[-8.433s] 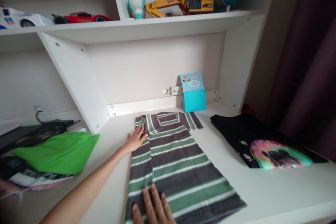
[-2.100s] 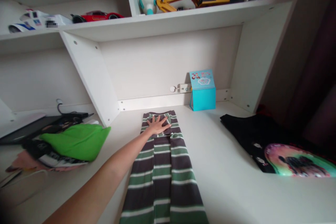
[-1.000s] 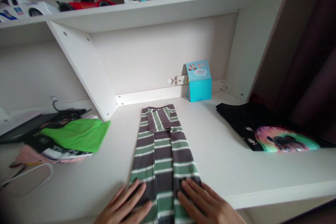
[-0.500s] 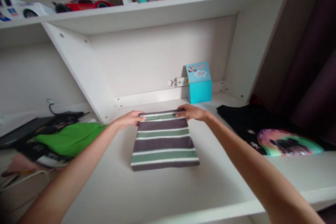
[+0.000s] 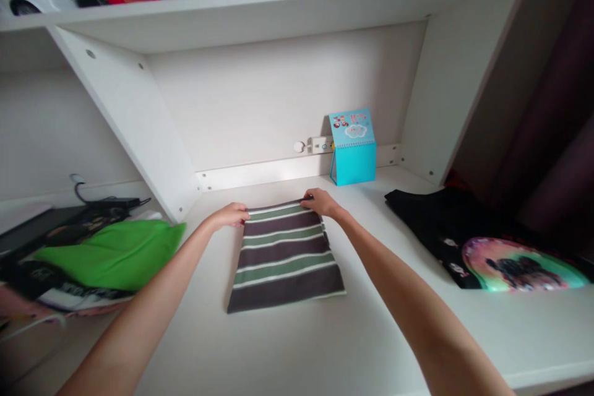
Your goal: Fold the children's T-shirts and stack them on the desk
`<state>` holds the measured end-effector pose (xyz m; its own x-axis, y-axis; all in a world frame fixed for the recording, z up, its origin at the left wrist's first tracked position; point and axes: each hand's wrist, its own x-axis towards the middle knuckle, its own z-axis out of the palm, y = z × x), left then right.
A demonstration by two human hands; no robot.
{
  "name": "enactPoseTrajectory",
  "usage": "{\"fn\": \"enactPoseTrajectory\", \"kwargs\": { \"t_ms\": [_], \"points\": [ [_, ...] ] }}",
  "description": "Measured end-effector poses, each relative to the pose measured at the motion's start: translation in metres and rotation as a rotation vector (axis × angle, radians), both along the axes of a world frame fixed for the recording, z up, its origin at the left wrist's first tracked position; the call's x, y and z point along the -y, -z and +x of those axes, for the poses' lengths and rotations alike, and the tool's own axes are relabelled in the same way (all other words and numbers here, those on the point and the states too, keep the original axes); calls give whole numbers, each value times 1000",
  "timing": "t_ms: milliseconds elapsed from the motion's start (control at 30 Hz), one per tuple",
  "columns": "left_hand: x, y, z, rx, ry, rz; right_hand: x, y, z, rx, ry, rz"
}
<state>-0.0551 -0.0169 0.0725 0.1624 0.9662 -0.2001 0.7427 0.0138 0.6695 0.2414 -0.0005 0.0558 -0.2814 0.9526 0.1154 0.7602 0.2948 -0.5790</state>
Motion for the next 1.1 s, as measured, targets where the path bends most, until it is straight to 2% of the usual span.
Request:
{"fn": "enactPoseTrajectory", "kwargs": {
  "t_ms": [200,267,333,400,500,567,633,700,767,833,900,933,1000,1067,1100],
  "points": [
    [-11,26,11,-133,-14,176,-2,14,-1,169,64,-57],
    [-10,27,16,-126,19,206,4,13,-1,206,70,-79],
    [-7,22,20,-110,67,214,10,4,-1,237,55,-82],
    [-3,5,23,-84,116,220,17,-15,2,248,37,-47],
    [7,-42,22,62,206,357,35,-62,14,214,54,98],
    [20,-80,19,214,256,525,58,-97,22,131,88,314],
    [37,-113,14,308,284,645,92,-125,24,11,85,598],
    [51,-129,6,321,312,677,134,-138,19,-58,15,799],
    [58,-125,-6,269,348,637,174,-138,10,-44,-151,809],
    [56,-105,-20,141,373,545,201,-131,4,-28,-370,658],
    [52,-79,-31,-60,337,463,207,-120,7,-69,-476,485],
    [53,-66,-32,-161,308,450,201,-114,11,-97,-451,436],
    [66,-46,-22,-290,291,489,177,-96,23,-103,-298,425],
    [97,-32,4,-294,398,559,146,-71,34,-13,-200,411],
    [117,-27,22,-262,487,582,132,-57,38,49,-210,366]
  ]
}}
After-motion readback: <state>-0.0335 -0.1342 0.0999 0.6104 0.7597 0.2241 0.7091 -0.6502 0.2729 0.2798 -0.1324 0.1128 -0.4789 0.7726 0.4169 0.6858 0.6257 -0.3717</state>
